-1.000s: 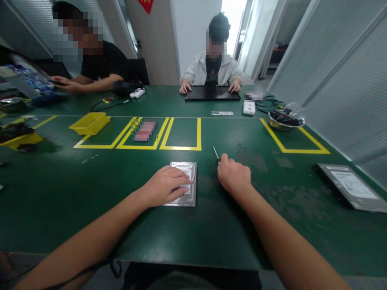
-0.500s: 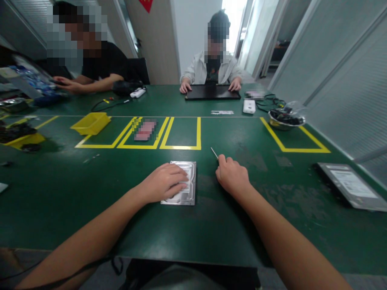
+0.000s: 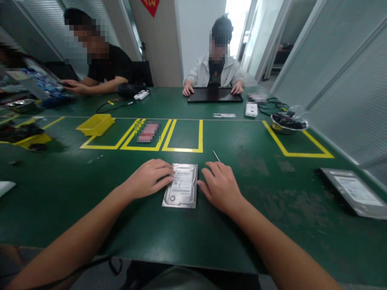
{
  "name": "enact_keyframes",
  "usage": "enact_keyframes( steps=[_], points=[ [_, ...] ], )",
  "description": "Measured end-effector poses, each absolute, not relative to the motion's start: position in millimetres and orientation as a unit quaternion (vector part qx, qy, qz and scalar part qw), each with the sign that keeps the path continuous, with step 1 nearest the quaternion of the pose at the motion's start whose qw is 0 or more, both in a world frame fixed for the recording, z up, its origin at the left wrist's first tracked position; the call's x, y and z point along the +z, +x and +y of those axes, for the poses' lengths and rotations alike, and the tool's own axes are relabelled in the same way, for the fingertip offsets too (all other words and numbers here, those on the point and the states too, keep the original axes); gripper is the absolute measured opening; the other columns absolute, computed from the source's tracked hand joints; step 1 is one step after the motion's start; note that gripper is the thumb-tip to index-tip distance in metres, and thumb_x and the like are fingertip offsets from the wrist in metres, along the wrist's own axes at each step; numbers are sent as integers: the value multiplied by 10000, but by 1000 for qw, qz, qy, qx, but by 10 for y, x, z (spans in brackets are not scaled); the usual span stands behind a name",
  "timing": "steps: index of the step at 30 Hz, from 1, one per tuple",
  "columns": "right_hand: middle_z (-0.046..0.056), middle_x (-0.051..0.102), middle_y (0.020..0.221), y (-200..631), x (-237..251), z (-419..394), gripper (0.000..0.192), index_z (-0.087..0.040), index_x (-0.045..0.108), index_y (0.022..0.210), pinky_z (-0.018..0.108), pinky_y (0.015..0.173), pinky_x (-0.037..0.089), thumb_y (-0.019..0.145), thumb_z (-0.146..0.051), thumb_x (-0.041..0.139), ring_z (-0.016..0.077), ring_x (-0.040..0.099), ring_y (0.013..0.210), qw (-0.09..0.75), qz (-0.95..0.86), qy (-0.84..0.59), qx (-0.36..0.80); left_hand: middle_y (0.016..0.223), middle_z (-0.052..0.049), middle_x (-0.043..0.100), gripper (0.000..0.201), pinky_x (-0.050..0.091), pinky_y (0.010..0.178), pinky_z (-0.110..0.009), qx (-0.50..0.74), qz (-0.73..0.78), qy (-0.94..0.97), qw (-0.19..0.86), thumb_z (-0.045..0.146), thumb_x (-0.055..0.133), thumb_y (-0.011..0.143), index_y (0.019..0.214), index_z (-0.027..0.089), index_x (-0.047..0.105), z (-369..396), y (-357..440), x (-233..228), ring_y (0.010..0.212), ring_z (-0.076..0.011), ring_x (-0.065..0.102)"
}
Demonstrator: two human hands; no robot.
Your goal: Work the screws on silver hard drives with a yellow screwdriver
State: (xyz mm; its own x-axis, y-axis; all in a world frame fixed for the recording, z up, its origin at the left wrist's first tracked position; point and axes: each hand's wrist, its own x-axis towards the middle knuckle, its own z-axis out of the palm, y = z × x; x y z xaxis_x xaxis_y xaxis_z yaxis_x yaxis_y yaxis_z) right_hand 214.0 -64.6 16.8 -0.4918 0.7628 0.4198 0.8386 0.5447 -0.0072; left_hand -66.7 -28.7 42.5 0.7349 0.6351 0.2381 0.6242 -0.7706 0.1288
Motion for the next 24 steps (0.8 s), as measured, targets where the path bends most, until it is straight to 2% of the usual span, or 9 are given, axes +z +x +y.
enact_keyframes(
  steps=[3,6,10,12,15,19,24],
  points=[
    [148,632,1255,2039,129,-718,354,-120,608,1200,458,987,392,948,-355,528,299,516,1171,242,-906,-345,-36,1070,-79,687,286,463,878,-380,120,390,913,-15,349,462,981,1094,203,681,-249,-917,374,989,-233,612],
    [134,646,1262,1943,90,-770,389,-113,592,1236,452,982,378,939,-359,542,290,520,1185,253,-929,-271,-1,1016,-90,683,285,476,823,-367,95,488,866,-46,360,454,966,1021,204,686,-182,-1219,338,942,-246,617],
    [120,644,1289,1888,74,-791,410,-119,600,1234,474,1013,322,944,-398,521,292,512,1225,238,-942,-236,32,987,-108,666,304,456,653,-339,33,675,736,-45,393,435,948,969,198,667,-87,-1696,353,849,-267,618],
    [115,648,1284,1891,73,-788,433,-126,608,1229,493,1023,297,939,-434,515,302,510,1233,224,-946,-230,49,1023,-120,661,306,452,648,-338,12,735,677,-39,381,419,946,981,188,655,-44,-1969,368,851,-276,615],
    [109,662,1255,1904,68,-776,429,-134,617,1219,501,1024,285,938,-438,507,301,517,1224,213,-948,-228,65,1099,-142,648,330,464,652,-359,-17,796,604,-45,375,432,930,1099,180,638,28,-2385,362,868,-297,606],
    [109,667,1239,1903,55,-761,413,-132,620,1214,490,1013,293,933,-415,513,280,538,1180,214,-948,-225,71,1155,-191,641,442,449,637,-334,-45,827,559,-45,373,525,874,1231,134,628,137,-2783,295,853,-301,603],
    [108,668,1229,1895,44,-749,426,-140,619,1214,489,999,293,931,-442,518,268,551,1139,217,-946,-232,74,1013,-114,713,436,395,600,-266,-37,822,567,-43,413,577,839,1176,161,693,210,-2898,226,757,-240,585]
  ],
)
